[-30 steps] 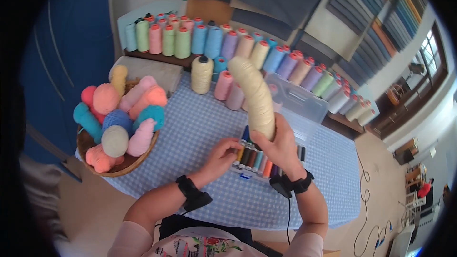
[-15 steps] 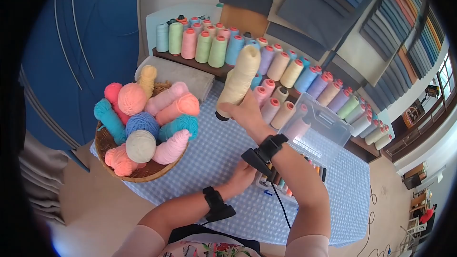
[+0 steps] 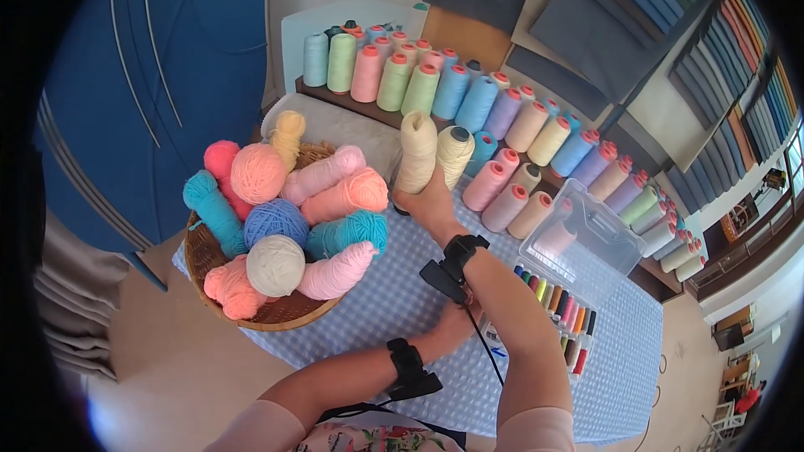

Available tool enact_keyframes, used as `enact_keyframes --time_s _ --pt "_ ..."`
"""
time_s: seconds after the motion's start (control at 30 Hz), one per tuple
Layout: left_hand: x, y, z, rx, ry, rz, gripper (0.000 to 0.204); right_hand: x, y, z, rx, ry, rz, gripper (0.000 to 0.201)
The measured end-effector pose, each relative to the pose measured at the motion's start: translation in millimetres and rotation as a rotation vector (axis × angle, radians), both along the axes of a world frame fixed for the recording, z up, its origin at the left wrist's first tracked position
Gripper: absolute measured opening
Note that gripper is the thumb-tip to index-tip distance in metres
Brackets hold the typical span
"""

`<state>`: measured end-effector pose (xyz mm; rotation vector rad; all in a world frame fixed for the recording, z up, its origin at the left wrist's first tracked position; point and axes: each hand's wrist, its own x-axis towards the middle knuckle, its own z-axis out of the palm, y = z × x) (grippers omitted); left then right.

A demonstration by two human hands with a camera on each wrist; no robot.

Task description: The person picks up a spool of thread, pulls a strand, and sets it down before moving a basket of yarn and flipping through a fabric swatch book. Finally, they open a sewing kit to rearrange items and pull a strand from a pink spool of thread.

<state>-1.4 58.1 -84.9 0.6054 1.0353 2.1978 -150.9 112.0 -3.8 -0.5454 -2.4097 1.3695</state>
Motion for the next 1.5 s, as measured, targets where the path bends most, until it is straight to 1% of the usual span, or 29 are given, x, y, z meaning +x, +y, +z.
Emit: enact_keyframes --time_s 0.07,0.13,0.17,0.2,0.27,0.33,0.47,0.53,0.6,0.67,0.7,0.73,0.77,0.8,0.83,0.87,0.9,0.93,1.0,1.03,1.1,1.13,1.17,1.23,1.3,1.37,1.4,1.43,1.5 --pt "0.6 -1.4 4.7 -0.021 0.005 0.001 0.008 1.0 0.2 -2.3 0.042 0.005 -0.005 0.075" --pt "0.5 -3.0 6.4 -0.068 0.072 0.054 0.009 0.5 2.6 -7.3 0.047 0.008 -0.005 0.076" --pt "1.2 -2.4 5.2 -0.068 0.071 0.051 0.009 0.0 3.3 -9.0 0.051 0.013 0.002 0.077" --pt "0.8 -1.5 4.8 0.018 -0.035 -0.006 0.009 -0.1 4.3 -9.9 0.051 0.013 0.001 0.077" --pt "0.2 -5.2 12.0 0.104 -0.142 -0.067 0.009 1.4 5.2 -8.8 0.028 0.019 0.048 0.080" --pt "-0.8 -9.4 19.7 -0.122 -0.009 -0.026 0.008 1.2 8.1 -8.7 0.014 -0.002 0.068 0.080" --pt "-2.1 -9.7 17.4 -0.130 0.019 -0.043 0.007 2.8 15.8 -15.5 -0.022 -0.053 0.109 0.084" --pt "-1.6 -5.3 7.9 -0.187 0.095 -0.010 0.009 8.1 18.8 -17.1 -0.036 -0.079 0.089 0.084" --pt "-3.3 2.0 -4.0 -0.185 0.141 -0.006 0.011 16.2 21.4 -14.9 -0.052 -0.099 0.065 0.084" --pt "-2.9 -2.5 6.4 -0.184 0.189 -0.009 0.012 31.2 17.5 0.5 -0.147 -0.211 -0.028 0.072" --pt "-3.6 -5.4 11.0 -0.284 0.313 -0.004 0.014 37.6 20.5 2.7 -0.152 -0.208 -0.037 0.072" --pt "-6.0 -9.3 18.2 -0.382 0.438 -0.001 0.017 45.0 25.2 4.8 -0.212 -0.182 -0.022 0.065" --pt "-7.0 -8.8 16.8 -0.384 0.445 -0.016 0.017 52.8 28.9 7.4 -0.271 -0.154 -0.008 0.059" --pt "-6.6 -7.1 13.6 -0.357 0.465 0.051 0.015 60.6 33.4 10.9 -0.291 -0.106 -0.005 0.047" --pt "-4.8 -5.4 12.4 -0.325 0.482 0.109 0.013 71.2 35.5 20.5 -0.296 -0.103 -0.031 0.047" --pt "-12.0 -10.9 22.8 -0.298 0.578 0.071 0.016 85.3 38.0 34.9 -0.339 -0.067 0.023 0.040" --pt "-11.4 -9.9 21.4 -0.296 0.435 0.027 0.016 101.0 43.0 48.7 -0.379 -0.030 0.070 0.033" --pt "-8.5 -7.4 17.2 -0.300 0.293 -0.024 0.017 117.9 50.3 59.5 -0.379 -0.026 0.023 0.033" --pt "-9.2 -4.0 5.7 -0.259 0.302 -0.021 0.018 151.6 64.5 78.1 -0.481 0.108 0.045 0.019" --pt "-9.3 -5.0 7.3 -0.253 0.307 -0.062 0.018 170.5 70.9 87.4 -0.479 0.117 0.005 0.019" --pt "-10.3 -10.0 15.5 -0.246 0.212 -0.097 0.017 211.3 87.8 101.4 -0.246 0.227 -0.005 0.020" --pt "-10.9 -10.8 15.8 -0.245 0.212 -0.124 0.017 230.6 99.5 102.1 -0.170 0.249 -0.025 0.019" --pt "-11.7 -10.9 15.5 -0.249 0.212 -0.119 0.018 250.6 107.9 102.1 -0.168 0.248 -0.047 0.019" --pt "-11.9 -11.8 19.0 -0.251 0.209 -0.127 0.019 289.7 120.7 100.8 0.013 0.194 -0.140 0.017" --pt "-11.0 -15.3 27.2 -0.270 0.187 -0.138 0.020 322.9 133.9 88.9 0.037 0.169 -0.179 0.017" --pt "-11.6 -17.1 29.7 -0.284 0.182 -0.165 0.021 350.7 139.7 75.6 0.261 0.055 -0.305 0.019" --pt "-11.8 -17.6 30.3 -0.291 0.165 -0.164 0.022 360.1 140.1 67.9 0.329 0.081 -0.349 0.016" --pt "-12.6 -17.4 29.8 -0.298 0.148 -0.160 0.022 368.5 139.0 64.8 0.326 0.075 -0.355 0.016" --pt "-15.2 -17.6 27.7 -0.322 0.145 -0.166 0.024 379.9 135.4 58.0 0.500 -0.024 -0.378 0.011"
